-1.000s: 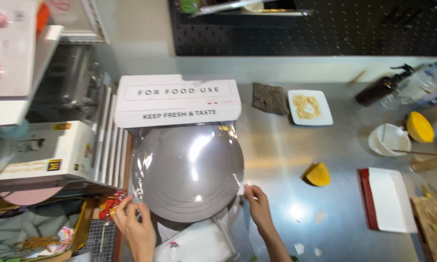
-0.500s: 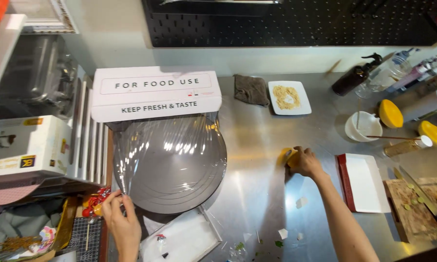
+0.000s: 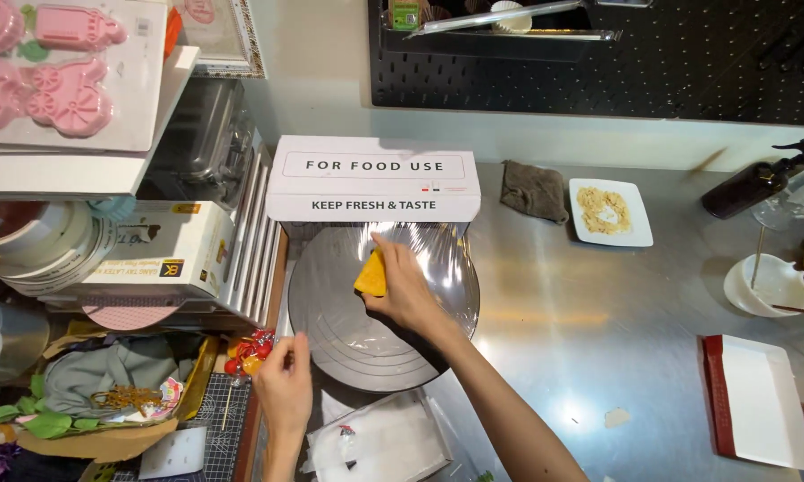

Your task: Wrapping a mango slice in plastic, tidying the workbench, and washing various containers and utensils in the sink.

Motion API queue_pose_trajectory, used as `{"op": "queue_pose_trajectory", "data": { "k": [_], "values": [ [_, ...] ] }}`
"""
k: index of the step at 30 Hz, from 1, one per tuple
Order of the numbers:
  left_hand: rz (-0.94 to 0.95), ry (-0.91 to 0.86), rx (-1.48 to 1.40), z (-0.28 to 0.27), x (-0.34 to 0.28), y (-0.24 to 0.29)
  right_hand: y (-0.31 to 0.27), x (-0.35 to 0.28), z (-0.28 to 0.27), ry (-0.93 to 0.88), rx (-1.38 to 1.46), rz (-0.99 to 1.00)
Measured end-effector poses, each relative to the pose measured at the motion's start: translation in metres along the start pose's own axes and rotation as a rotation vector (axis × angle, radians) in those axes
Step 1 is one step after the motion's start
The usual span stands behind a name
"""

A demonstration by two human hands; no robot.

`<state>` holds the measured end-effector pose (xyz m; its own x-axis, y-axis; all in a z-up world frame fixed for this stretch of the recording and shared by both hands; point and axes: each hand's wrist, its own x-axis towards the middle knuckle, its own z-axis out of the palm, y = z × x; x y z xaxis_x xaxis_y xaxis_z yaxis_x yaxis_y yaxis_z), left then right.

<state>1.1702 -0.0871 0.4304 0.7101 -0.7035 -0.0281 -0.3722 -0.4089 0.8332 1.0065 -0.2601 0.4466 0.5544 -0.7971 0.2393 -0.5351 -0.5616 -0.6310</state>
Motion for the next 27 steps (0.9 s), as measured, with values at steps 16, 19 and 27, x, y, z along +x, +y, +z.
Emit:
{"op": "queue_pose_trajectory", "data": {
  "k": [16, 19, 27],
  "values": [
    [0.634, -0.69, 0.1, 0.11, 0.135, 0.129, 0.041, -0.079, -0.079, 0.06, 0.071, 0.407],
    [0.699, -0.783, 0.017, 0.099, 0.145, 0.121, 0.051, -0.022, -0.081, 0.102, 0.749, 0.524],
    [0.582, -0.731, -0.151, 0.106, 0.165, 0.103, 0.093, 0.07, -0.013, 0.067, 0.583, 0.253]
  ]
}}
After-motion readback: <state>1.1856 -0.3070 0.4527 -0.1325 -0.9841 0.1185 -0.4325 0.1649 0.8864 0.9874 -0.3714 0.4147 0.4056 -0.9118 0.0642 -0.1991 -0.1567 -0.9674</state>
